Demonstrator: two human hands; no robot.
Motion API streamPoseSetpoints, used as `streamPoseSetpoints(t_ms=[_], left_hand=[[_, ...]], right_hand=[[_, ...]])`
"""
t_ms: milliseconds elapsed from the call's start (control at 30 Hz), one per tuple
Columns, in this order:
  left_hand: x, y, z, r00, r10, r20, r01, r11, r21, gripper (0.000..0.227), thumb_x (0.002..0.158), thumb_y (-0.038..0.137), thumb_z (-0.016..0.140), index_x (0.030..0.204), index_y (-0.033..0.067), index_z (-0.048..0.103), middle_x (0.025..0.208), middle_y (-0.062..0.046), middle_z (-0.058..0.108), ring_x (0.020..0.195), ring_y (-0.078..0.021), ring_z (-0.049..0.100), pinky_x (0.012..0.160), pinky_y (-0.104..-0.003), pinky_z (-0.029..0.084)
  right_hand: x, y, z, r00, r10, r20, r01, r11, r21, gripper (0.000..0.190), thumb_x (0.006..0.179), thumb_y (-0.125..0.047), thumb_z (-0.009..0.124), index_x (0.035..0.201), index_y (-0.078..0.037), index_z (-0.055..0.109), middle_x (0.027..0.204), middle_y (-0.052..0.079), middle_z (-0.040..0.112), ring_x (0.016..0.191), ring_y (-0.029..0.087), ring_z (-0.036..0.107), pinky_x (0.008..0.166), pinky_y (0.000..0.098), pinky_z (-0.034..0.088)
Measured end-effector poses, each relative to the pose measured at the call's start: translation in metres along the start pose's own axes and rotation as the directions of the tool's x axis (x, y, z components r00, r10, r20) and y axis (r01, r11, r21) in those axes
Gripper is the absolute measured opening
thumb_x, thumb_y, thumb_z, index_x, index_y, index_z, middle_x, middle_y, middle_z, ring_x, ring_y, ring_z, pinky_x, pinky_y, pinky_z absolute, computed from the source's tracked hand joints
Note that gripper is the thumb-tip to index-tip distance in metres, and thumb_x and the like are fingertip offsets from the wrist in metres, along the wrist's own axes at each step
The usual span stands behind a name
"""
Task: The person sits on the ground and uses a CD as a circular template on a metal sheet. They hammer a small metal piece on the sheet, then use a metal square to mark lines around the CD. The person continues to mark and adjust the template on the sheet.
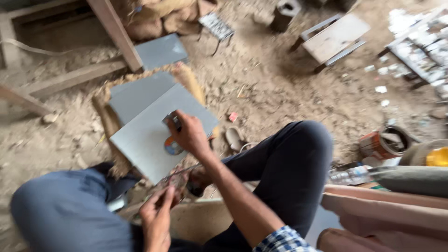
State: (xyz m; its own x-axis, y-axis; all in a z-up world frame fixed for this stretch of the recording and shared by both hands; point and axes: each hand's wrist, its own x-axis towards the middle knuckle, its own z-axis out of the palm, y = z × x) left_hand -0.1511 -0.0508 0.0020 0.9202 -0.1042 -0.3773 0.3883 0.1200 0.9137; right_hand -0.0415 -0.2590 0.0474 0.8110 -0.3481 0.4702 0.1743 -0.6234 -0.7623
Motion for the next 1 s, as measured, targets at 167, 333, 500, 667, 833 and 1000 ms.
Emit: streamPoseSetpoints(t_ms=[167, 333, 500, 667, 833, 1000], left_hand=[[-0.008, 0.015, 0.008, 0.999, -0.012, 0.032, 0.013, 1.0, -0.027, 0.02, 0.087, 0.004, 0.073, 0.107, 0.0008, 0.077, 0.095, -0.009, 0.079, 0.083, -0.0136, 0.074, 0.079, -0.027, 0.06], [-0.003, 0.023, 0.016, 0.996, -0.085, 0.031, 0.086, 0.996, -0.008, 0.016, 0.09, 0.008, 0.074, 0.102, -0.0012, 0.077, 0.084, -0.01, 0.077, 0.074, -0.0159, 0.073, 0.074, -0.029, 0.061], [-0.004, 0.012, 0.019, 0.997, -0.042, 0.065, 0.037, 0.997, 0.07, 0.018, 0.096, 0.015, 0.073, 0.087, -0.0004, 0.072, 0.072, -0.005, 0.069, 0.064, -0.011, 0.062, 0.064, -0.027, 0.05], [-0.001, 0.012, 0.021, 0.992, -0.124, 0.017, 0.122, 0.988, 0.09, 0.028, 0.098, 0.022, 0.069, 0.076, 0.0042, 0.064, 0.062, -0.001, 0.06, 0.056, -0.0107, 0.056, 0.056, -0.027, 0.046], [0.008, -0.005, 0.023, 0.986, -0.164, 0.023, 0.16, 0.979, 0.13, 0.026, 0.097, 0.02, 0.07, 0.076, 0.005, 0.065, 0.064, 0.002, 0.059, 0.057, -0.0079, 0.054, 0.054, -0.024, 0.043], [0.018, -0.019, 0.032, 0.988, -0.135, 0.074, 0.105, 0.941, 0.321, 0.01, 0.085, 0.011, 0.08, 0.082, 0.0027, 0.075, 0.066, -0.001, 0.069, 0.057, -0.0068, 0.056, 0.053, -0.023, 0.043]], right_hand=[[0.0, 0.001, 0.006, 0.994, 0.1, 0.037, -0.101, 0.995, 0.004, 0.018, 0.095, -0.021, 0.068, 0.102, -0.004, 0.063, 0.08, 0.018, 0.07, 0.071, 0.038, 0.071, 0.065, 0.0465, 0.054], [0.005, 0.006, 0.013, 0.994, 0.108, 0.029, -0.108, 0.994, -0.017, 0.017, 0.097, -0.02, 0.066, 0.102, -0.004, 0.064, 0.083, 0.017, 0.071, 0.072, 0.038, 0.07, 0.064, 0.0457, 0.053], [-0.002, 0.006, 0.011, 0.989, 0.131, 0.066, -0.13, 0.991, -0.022, 0.019, 0.1, -0.022, 0.069, 0.099, -0.003, 0.062, 0.081, 0.018, 0.07, 0.072, 0.039, 0.068, 0.065, 0.0458, 0.052], [0.01, -0.001, 0.005, 0.985, 0.152, 0.08, -0.154, 0.988, 0.027, 0.017, 0.098, -0.021, 0.068, 0.099, -0.004, 0.065, 0.08, 0.014, 0.072, 0.064, 0.031, 0.07, 0.058, 0.0411, 0.053], [0.002, 0.013, 0.007, 0.991, 0.117, 0.062, -0.121, 0.99, 0.069, 0.017, 0.098, -0.02, 0.07, 0.1, -0.004, 0.066, 0.081, 0.013, 0.072, 0.065, 0.027, 0.072, 0.058, 0.0378, 0.055], [0.005, 0.018, 0.002, 0.981, 0.155, 0.116, -0.168, 0.979, 0.113, 0.016, 0.097, -0.02, 0.071, 0.1, -0.005, 0.066, 0.08, 0.012, 0.072, 0.062, 0.025, 0.071, 0.056, 0.0371, 0.053]])
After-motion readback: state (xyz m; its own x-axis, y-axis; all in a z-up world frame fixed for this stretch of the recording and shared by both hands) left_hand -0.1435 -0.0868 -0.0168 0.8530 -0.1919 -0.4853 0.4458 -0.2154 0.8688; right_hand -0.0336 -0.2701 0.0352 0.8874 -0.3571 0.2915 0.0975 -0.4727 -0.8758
